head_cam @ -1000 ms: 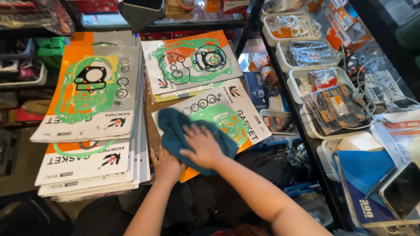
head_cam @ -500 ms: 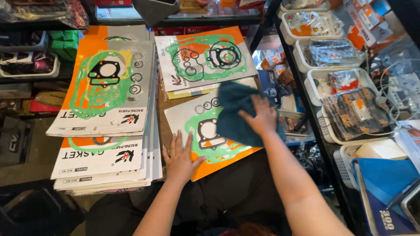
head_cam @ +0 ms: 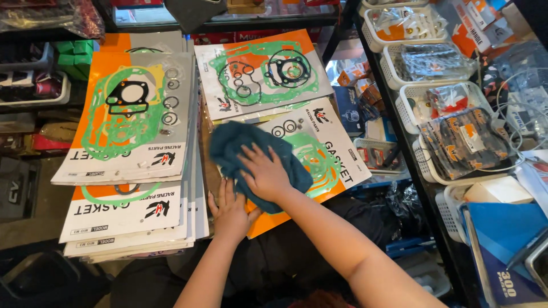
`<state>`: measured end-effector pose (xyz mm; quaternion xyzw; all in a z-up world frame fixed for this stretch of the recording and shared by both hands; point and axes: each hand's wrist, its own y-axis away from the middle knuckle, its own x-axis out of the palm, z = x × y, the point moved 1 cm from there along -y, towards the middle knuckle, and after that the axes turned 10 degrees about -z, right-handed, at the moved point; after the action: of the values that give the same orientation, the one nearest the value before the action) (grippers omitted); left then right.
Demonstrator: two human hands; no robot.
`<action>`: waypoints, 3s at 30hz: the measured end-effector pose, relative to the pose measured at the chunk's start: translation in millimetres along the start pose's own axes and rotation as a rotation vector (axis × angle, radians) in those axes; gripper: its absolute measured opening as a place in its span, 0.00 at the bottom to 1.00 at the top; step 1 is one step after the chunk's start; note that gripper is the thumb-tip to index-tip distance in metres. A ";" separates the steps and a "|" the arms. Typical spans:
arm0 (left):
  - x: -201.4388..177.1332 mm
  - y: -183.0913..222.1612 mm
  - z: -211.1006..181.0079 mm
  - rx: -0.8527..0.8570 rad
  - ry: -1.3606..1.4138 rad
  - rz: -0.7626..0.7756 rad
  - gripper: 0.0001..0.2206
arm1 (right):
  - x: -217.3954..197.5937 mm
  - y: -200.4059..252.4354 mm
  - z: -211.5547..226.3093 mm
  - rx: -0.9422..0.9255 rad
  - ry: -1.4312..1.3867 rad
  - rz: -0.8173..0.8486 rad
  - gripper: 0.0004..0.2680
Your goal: Cleaning and wiping individual motorcycle engine gasket sets with a cloth in a storage area.
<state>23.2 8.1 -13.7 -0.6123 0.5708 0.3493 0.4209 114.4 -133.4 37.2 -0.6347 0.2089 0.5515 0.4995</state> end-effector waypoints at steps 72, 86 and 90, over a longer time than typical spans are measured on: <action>-26.1 38.1 -87.1 0.265 -0.041 0.108 0.47 | -53.4 118.0 -179.7 0.811 0.155 0.083 0.24; -174.5 -1.8 -114.3 0.725 -0.070 -0.665 0.17 | -235.5 108.1 -182.3 0.680 -0.525 -0.745 0.16; -207.6 -66.1 -114.7 0.746 -0.146 -0.853 0.17 | -241.6 76.3 -162.5 0.611 -0.665 -1.183 0.14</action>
<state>61.1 -13.1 228.7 -0.5728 0.3272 -0.0352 0.7508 58.4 -374.5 208.5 -0.2737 -0.1858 0.2709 0.9040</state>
